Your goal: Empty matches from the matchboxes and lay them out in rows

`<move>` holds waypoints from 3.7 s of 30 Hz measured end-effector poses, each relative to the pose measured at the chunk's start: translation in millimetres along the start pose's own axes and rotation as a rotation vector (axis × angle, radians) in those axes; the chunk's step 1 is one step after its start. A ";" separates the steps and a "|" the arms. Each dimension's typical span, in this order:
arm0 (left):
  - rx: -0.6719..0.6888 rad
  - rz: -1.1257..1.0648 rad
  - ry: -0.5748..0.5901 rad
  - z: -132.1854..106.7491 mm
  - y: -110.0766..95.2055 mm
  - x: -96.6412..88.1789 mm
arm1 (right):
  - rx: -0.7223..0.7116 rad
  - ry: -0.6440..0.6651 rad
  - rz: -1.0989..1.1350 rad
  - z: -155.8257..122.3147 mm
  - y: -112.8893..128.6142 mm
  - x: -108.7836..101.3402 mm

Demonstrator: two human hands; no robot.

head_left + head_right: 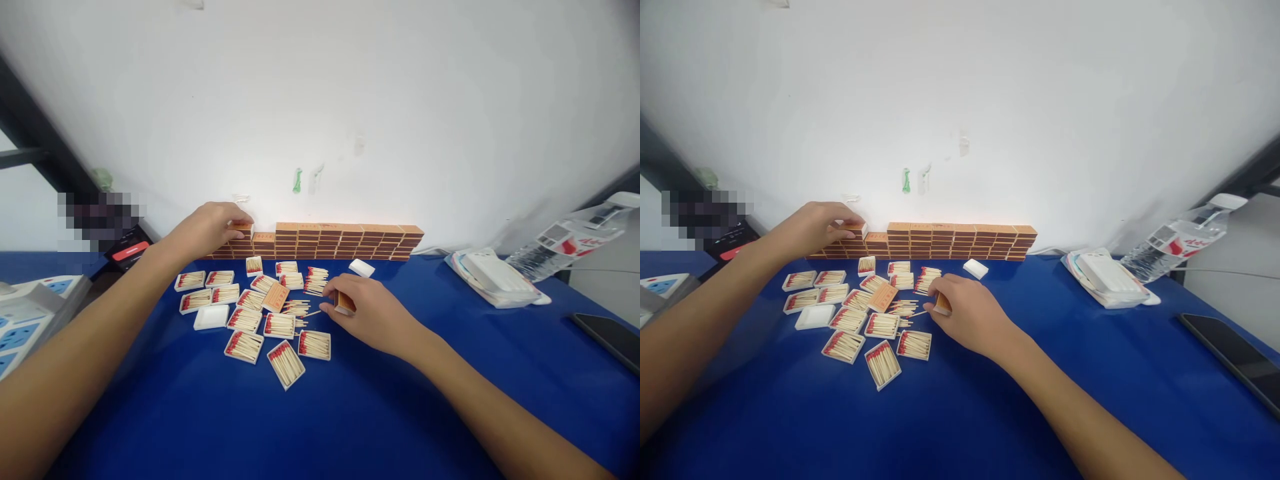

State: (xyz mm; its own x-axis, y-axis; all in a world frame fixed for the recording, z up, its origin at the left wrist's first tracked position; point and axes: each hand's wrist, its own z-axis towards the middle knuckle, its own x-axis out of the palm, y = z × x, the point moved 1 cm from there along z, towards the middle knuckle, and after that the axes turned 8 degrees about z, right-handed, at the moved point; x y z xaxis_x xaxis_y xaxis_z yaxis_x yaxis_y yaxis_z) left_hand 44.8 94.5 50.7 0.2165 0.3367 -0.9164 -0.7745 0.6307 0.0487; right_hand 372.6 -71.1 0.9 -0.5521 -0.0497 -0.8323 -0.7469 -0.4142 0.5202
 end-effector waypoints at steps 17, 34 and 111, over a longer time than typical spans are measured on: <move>0.098 0.105 -0.035 -2.4 -11.8 8.4 | -0.010 -0.006 0.011 -0.4 0.0 0.5; 0.176 -0.084 -0.213 2.4 -67.4 -16.8 | -0.011 -0.008 0.001 -0.4 0.6 0.1; 0.291 -0.540 0.212 -32.2 -163.4 -23.1 | 0.021 0.259 1.057 -6.5 5.6 -14.4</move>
State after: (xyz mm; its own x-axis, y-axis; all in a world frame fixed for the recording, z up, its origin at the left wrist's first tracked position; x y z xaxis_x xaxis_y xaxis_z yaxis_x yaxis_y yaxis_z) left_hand 147.2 -38.8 51.1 0.3857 -0.2076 -0.8989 -0.3898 0.8464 -0.3628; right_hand 378.7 -78.7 14.6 -0.8264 -0.5626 0.0243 0.0524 -0.0339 0.9980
